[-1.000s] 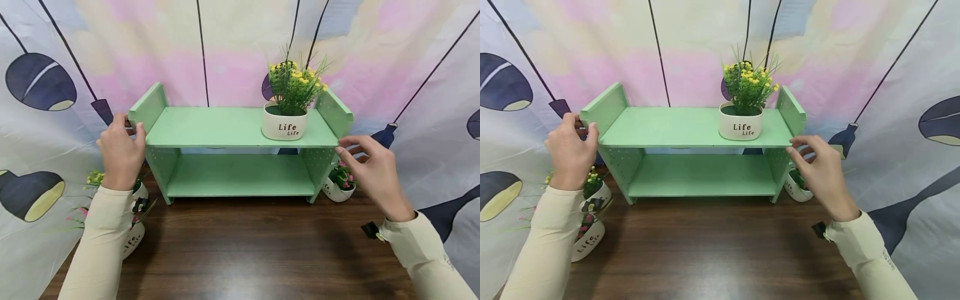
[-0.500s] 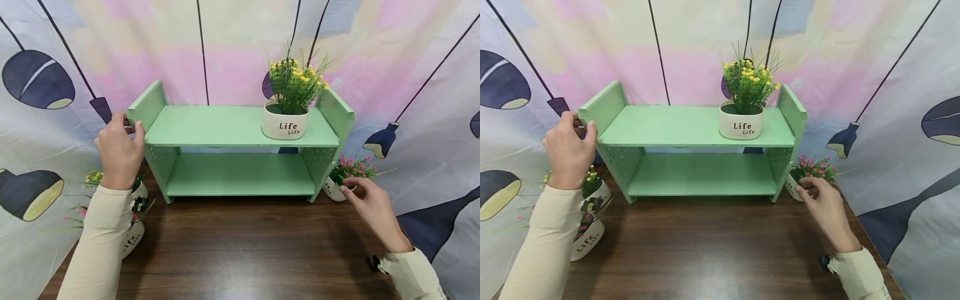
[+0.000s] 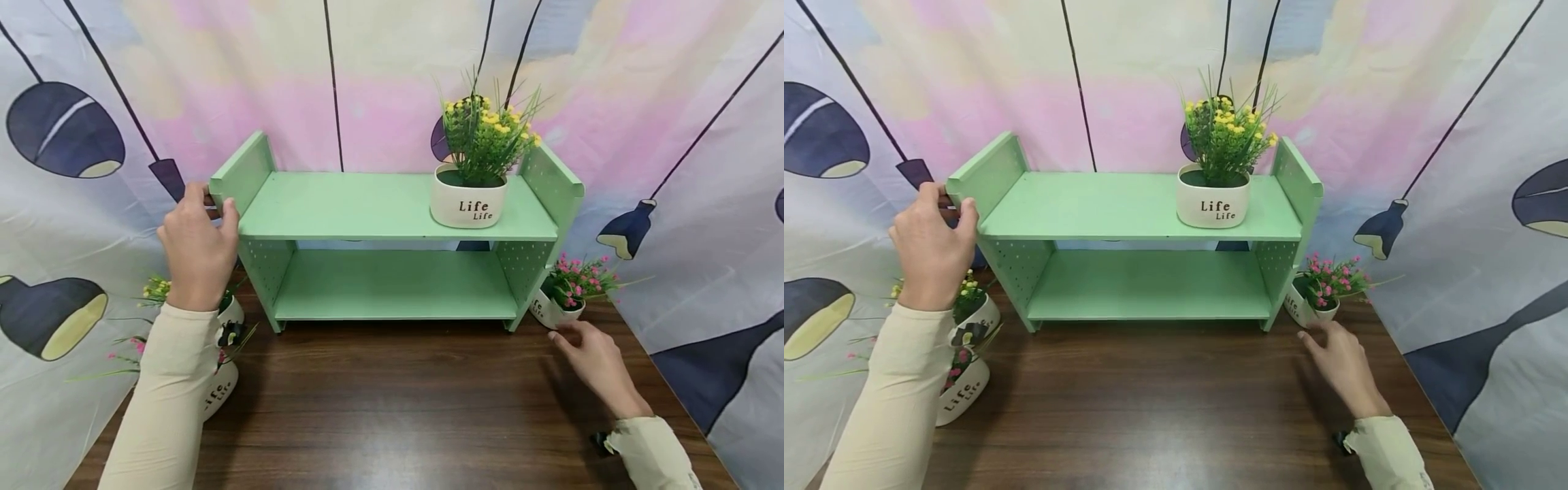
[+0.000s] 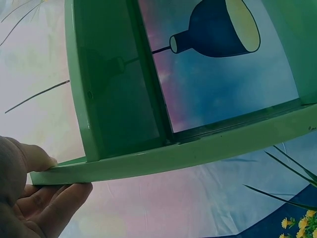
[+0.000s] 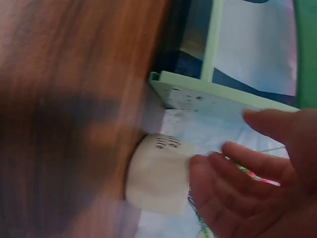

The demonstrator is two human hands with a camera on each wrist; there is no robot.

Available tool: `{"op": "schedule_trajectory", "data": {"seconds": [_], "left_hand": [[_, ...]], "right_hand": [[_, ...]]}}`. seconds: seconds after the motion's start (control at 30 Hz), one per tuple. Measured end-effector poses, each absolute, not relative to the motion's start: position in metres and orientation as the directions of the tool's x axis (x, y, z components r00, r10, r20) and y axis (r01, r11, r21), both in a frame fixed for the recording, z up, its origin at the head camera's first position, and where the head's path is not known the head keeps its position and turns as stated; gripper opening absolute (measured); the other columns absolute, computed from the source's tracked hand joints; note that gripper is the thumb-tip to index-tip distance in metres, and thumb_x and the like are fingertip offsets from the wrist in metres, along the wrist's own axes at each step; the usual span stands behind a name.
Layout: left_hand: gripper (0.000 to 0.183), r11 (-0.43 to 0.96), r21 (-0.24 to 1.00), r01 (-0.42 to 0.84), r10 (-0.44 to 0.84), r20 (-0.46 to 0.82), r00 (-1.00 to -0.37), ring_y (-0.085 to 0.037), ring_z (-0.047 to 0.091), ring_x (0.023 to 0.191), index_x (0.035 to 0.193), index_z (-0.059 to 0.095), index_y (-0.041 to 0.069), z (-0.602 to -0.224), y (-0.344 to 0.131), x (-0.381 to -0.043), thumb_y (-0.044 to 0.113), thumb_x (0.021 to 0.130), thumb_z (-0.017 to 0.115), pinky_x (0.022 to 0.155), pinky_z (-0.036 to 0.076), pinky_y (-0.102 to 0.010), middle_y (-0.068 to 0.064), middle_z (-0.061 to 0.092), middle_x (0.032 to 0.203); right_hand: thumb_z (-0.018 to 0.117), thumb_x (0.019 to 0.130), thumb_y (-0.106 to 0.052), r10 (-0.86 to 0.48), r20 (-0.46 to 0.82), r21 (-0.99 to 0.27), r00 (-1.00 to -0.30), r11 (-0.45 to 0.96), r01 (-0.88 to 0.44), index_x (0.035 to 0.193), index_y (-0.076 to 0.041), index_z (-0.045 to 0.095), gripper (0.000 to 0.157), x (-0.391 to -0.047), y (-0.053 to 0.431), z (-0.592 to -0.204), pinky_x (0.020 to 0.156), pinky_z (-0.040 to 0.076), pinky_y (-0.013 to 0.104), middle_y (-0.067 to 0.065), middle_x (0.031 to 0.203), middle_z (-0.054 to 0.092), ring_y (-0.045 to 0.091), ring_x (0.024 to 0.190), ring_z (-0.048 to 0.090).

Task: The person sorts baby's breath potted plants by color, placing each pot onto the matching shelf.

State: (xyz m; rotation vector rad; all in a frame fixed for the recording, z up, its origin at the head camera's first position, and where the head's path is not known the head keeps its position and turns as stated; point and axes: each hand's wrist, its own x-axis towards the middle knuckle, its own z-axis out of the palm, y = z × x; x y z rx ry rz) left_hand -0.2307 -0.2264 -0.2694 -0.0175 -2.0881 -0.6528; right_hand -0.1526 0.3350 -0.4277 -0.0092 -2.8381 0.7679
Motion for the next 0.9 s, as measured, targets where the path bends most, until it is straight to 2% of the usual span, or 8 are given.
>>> {"op": "schedule_trajectory", "data": {"seconds": [0.07,0.2,0.3,0.43,0.57,0.73,0.9], "left_hand": [[0.028,0.858,0.448,0.252,-0.237,0.780,-0.579,-0.052,0.072,0.097,0.118,0.065,-0.007,-0.269,-0.227,-0.231,0.018,0.106,0.063,0.080,0.045,-0.070,-0.029,0.075,0.108],[0.029,0.855,0.453,0.253,-0.241,0.779,-0.579,-0.051,0.072,0.097,0.118,0.066,-0.007,-0.269,-0.227,-0.232,0.019,0.106,0.062,0.081,0.045,-0.070,-0.029,0.075,0.109],[0.028,0.854,0.452,0.256,-0.240,0.780,-0.578,-0.051,0.072,0.097,0.118,0.066,-0.007,-0.269,-0.227,-0.232,0.019,0.106,0.063,0.082,0.045,-0.070,-0.029,0.075,0.108],[0.028,0.858,0.443,0.258,-0.229,0.782,-0.580,-0.051,0.073,0.095,0.117,0.066,-0.007,-0.269,-0.226,-0.232,0.018,0.106,0.063,0.081,0.046,-0.071,-0.029,0.076,0.107],[0.028,0.857,0.445,0.257,-0.229,0.778,-0.585,-0.051,0.072,0.096,0.118,0.065,-0.007,-0.268,-0.225,-0.231,0.018,0.106,0.062,0.081,0.045,-0.072,-0.029,0.075,0.108],[0.028,0.855,0.455,0.248,-0.238,0.770,-0.592,-0.051,0.071,0.096,0.117,0.065,-0.007,-0.269,-0.226,-0.230,0.019,0.106,0.062,0.080,0.043,-0.070,-0.029,0.075,0.107],[0.028,0.854,0.452,0.256,-0.235,0.776,-0.586,-0.051,0.072,0.097,0.118,0.064,-0.007,-0.270,-0.227,-0.230,0.018,0.107,0.062,0.080,0.043,-0.070,-0.029,0.075,0.108]], "right_hand": [[0.066,0.106,-0.028,0.046,0.129,-0.491,-0.991,0.871,-0.023,0.129,0.007,0.068,0.043,-0.156,0.337,-0.431,0.076,0.053,0.058,0.035,0.130,0.065,0.049,0.103,0.068],[0.065,0.106,-0.028,0.059,0.057,-0.492,-0.997,0.870,0.024,0.134,0.010,0.064,0.047,-0.162,0.342,-0.436,0.071,0.052,0.052,0.036,0.131,0.064,0.040,0.089,0.070],[0.065,0.106,-0.026,0.076,0.077,-0.491,-0.994,0.871,0.028,0.140,0.013,0.058,0.051,-0.166,0.345,-0.440,0.077,0.052,0.060,0.040,0.137,0.058,0.050,0.098,0.067],[0.066,0.105,-0.021,0.136,0.181,-0.500,-0.974,0.866,0.027,0.142,0.014,0.053,0.053,-0.169,0.344,-0.449,0.089,0.047,0.072,0.042,0.141,0.050,0.061,0.120,0.055],[0.066,0.104,-0.017,0.176,0.249,-0.504,-0.953,0.863,0.028,0.142,0.018,0.050,0.054,-0.176,0.341,-0.456,0.091,0.045,0.074,0.042,0.141,0.046,0.062,0.122,0.052],[0.062,0.106,-0.020,0.165,0.201,-0.492,-0.966,0.870,0.046,0.139,0.025,0.047,0.059,-0.188,0.341,-0.462,0.092,0.045,0.075,0.046,0.148,0.037,0.065,0.123,0.049],[0.060,0.105,-0.015,0.203,0.247,-0.514,-0.947,0.856,0.050,0.127,0.026,0.056,0.047,-0.198,0.339,-0.465,0.086,0.048,0.070,0.043,0.137,0.046,0.062,0.112,0.056]]}}
